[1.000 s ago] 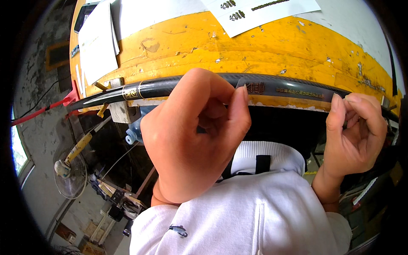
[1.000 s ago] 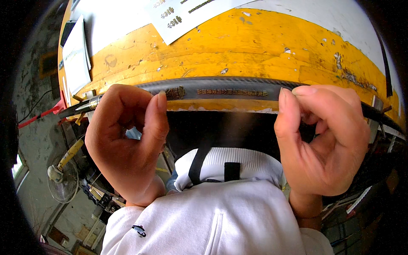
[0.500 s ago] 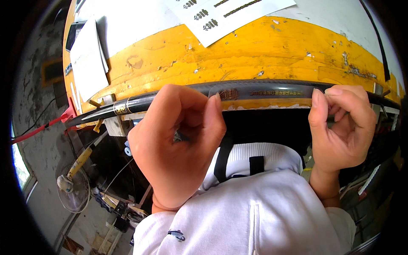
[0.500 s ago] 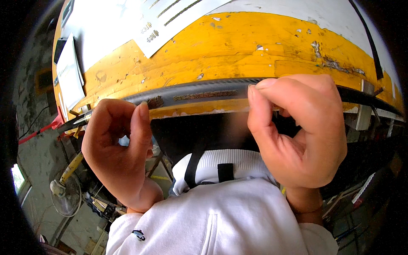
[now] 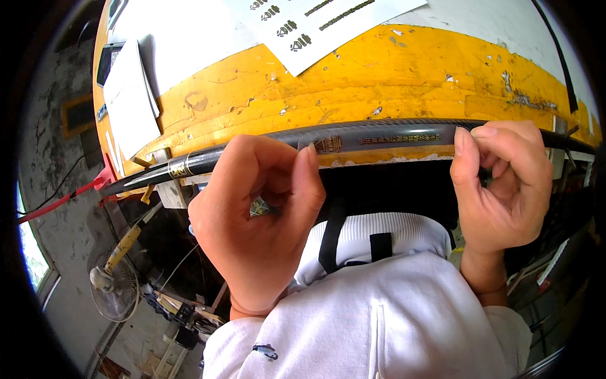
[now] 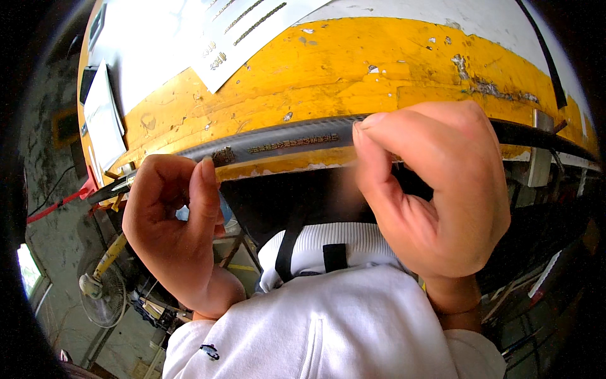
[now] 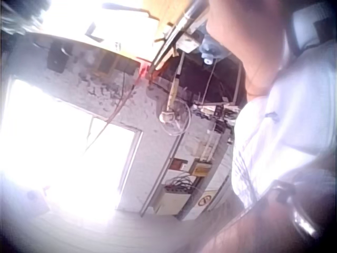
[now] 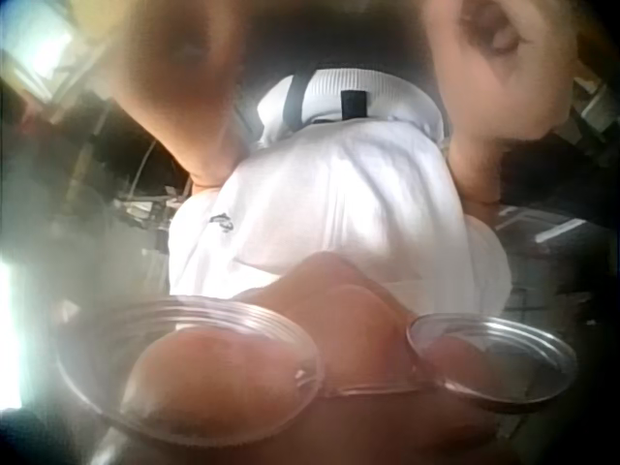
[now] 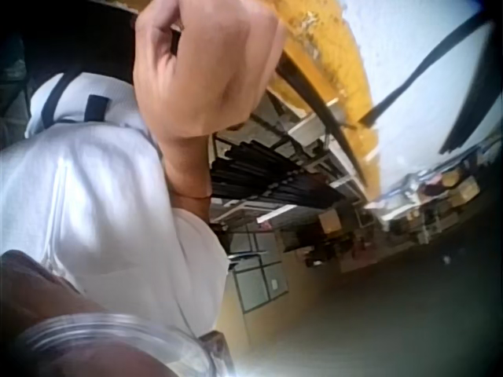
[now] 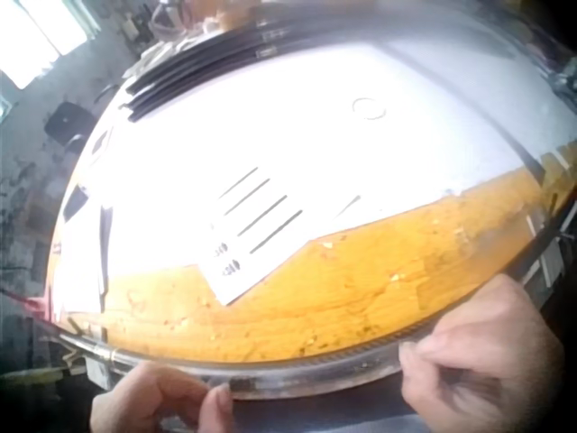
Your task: The person applies adhesive labels to long black poles by hand, picking a label from a sheet, aligning it with the pole's surface, and pressing it down to secure it, before moving the pole to a stack.
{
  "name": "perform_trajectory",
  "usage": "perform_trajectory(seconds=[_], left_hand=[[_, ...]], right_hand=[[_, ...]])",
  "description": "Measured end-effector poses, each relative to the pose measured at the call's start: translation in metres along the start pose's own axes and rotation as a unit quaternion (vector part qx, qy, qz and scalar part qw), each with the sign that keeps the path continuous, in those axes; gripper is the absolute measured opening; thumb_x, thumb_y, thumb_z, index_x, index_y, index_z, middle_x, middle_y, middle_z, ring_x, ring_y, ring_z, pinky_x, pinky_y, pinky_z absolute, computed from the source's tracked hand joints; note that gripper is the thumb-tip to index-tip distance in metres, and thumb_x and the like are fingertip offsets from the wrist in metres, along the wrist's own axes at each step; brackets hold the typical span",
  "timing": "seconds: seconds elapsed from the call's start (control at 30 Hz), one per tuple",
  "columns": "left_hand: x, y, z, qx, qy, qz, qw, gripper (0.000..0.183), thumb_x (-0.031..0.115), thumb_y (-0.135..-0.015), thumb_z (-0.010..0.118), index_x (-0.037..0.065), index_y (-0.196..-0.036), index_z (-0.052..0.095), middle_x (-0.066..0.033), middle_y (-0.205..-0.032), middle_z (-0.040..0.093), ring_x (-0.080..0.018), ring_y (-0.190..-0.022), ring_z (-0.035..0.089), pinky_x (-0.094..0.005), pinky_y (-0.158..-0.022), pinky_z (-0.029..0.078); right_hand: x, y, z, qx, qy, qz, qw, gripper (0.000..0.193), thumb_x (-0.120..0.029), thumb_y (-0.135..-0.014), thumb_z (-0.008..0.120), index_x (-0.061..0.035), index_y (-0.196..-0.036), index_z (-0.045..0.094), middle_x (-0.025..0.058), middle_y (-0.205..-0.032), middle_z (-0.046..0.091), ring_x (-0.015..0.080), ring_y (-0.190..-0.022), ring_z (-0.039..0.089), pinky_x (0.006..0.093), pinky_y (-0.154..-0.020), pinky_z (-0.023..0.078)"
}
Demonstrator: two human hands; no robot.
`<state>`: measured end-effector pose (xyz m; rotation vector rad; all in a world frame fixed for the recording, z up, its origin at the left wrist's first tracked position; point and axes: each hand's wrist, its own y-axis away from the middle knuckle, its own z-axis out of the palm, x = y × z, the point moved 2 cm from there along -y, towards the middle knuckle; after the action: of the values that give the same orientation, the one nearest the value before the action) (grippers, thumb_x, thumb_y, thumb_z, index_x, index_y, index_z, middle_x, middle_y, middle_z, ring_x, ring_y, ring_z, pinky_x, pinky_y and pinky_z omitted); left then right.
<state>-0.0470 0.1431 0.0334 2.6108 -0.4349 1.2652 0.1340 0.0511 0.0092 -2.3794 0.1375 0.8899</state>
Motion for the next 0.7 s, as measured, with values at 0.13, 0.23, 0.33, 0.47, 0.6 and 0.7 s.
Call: perform_trajectory(seconds=[0.13, 0.23, 0.33, 0.47, 0.6, 0.7], left_hand=[[0.0, 0.0, -0.0003, 0.003, 0.015, -0.01, 1.0, 0.015, 0.0, -0.084, 0.067, 0.001, -0.076, 0.054, -0.0004, -0.06, 0.056, -0.0016, -0.048, 0.048, -0.0156, -0.043, 0.035], [0.0011, -0.0011, -0.0004, 0.017, 0.032, -0.028, 0.999, 0.017, -0.005, -0.078, 0.07, -0.001, -0.072, 0.054, -0.0016, -0.059, 0.058, -0.0023, -0.053, 0.054, -0.016, -0.049, 0.041], [0.0013, -0.0007, -0.0005, 0.015, 0.035, -0.032, 0.999, 0.017, -0.005, -0.078, 0.069, -0.001, -0.072, 0.054, -0.0016, -0.058, 0.058, -0.0022, -0.053, 0.054, -0.016, -0.049, 0.041], [0.0019, 0.0004, -0.0012, 0.013, 0.028, -0.035, 0.999, 0.017, -0.004, -0.079, 0.069, 0.0, -0.073, 0.054, -0.0013, -0.058, 0.058, -0.002, -0.053, 0.053, -0.0158, -0.049, 0.04], [0.0028, -0.0011, -0.0005, 0.009, 0.029, -0.034, 0.999, 0.017, -0.004, -0.079, 0.069, 0.0, -0.073, 0.053, -0.0011, -0.058, 0.058, -0.0018, -0.052, 0.053, -0.0156, -0.049, 0.039], [0.0026, -0.0007, -0.0011, 0.009, 0.033, -0.035, 0.999, 0.017, -0.004, -0.08, 0.069, 0.0, -0.073, 0.053, -0.0011, -0.058, 0.058, -0.0017, -0.052, 0.052, -0.0156, -0.049, 0.038]], right_hand=[[-0.0011, 0.0, -0.0006, 0.005, -0.014, 0.002, 1.0, 0.039, 0.019, -0.07, 0.068, 0.0013, -0.102, 0.054, 0.0095, -0.085, 0.058, 0.0099, -0.063, 0.046, 0.0192, -0.053, 0.034], [0.0014, 0.0003, -0.0034, -0.001, -0.02, -0.016, 1.0, 0.039, 0.019, -0.071, 0.067, 0.002, -0.103, 0.053, 0.0103, -0.085, 0.058, 0.0114, -0.064, 0.048, 0.0197, -0.053, 0.035], [0.0029, 0.0012, -0.0035, -0.001, -0.02, -0.026, 0.999, 0.039, 0.02, -0.071, 0.067, 0.0029, -0.103, 0.053, 0.0111, -0.085, 0.058, 0.0123, -0.064, 0.048, 0.0201, -0.053, 0.036], [0.0001, 0.0005, -0.0026, -0.017, -0.011, -0.022, 1.0, 0.04, 0.021, -0.071, 0.067, 0.0038, -0.104, 0.053, 0.0114, -0.086, 0.057, 0.0118, -0.064, 0.047, 0.0201, -0.052, 0.036], [0.0011, 0.0007, -0.0019, -0.014, -0.021, -0.016, 1.0, 0.041, 0.022, -0.07, 0.067, 0.004, -0.104, 0.053, 0.0113, -0.086, 0.057, 0.0112, -0.063, 0.046, 0.0197, -0.051, 0.036], [0.0011, 0.0, -0.0008, -0.013, -0.021, -0.028, 0.999, 0.041, 0.022, -0.07, 0.067, 0.0038, -0.104, 0.053, 0.0112, -0.086, 0.057, 0.011, -0.063, 0.046, 0.0197, -0.051, 0.036]])
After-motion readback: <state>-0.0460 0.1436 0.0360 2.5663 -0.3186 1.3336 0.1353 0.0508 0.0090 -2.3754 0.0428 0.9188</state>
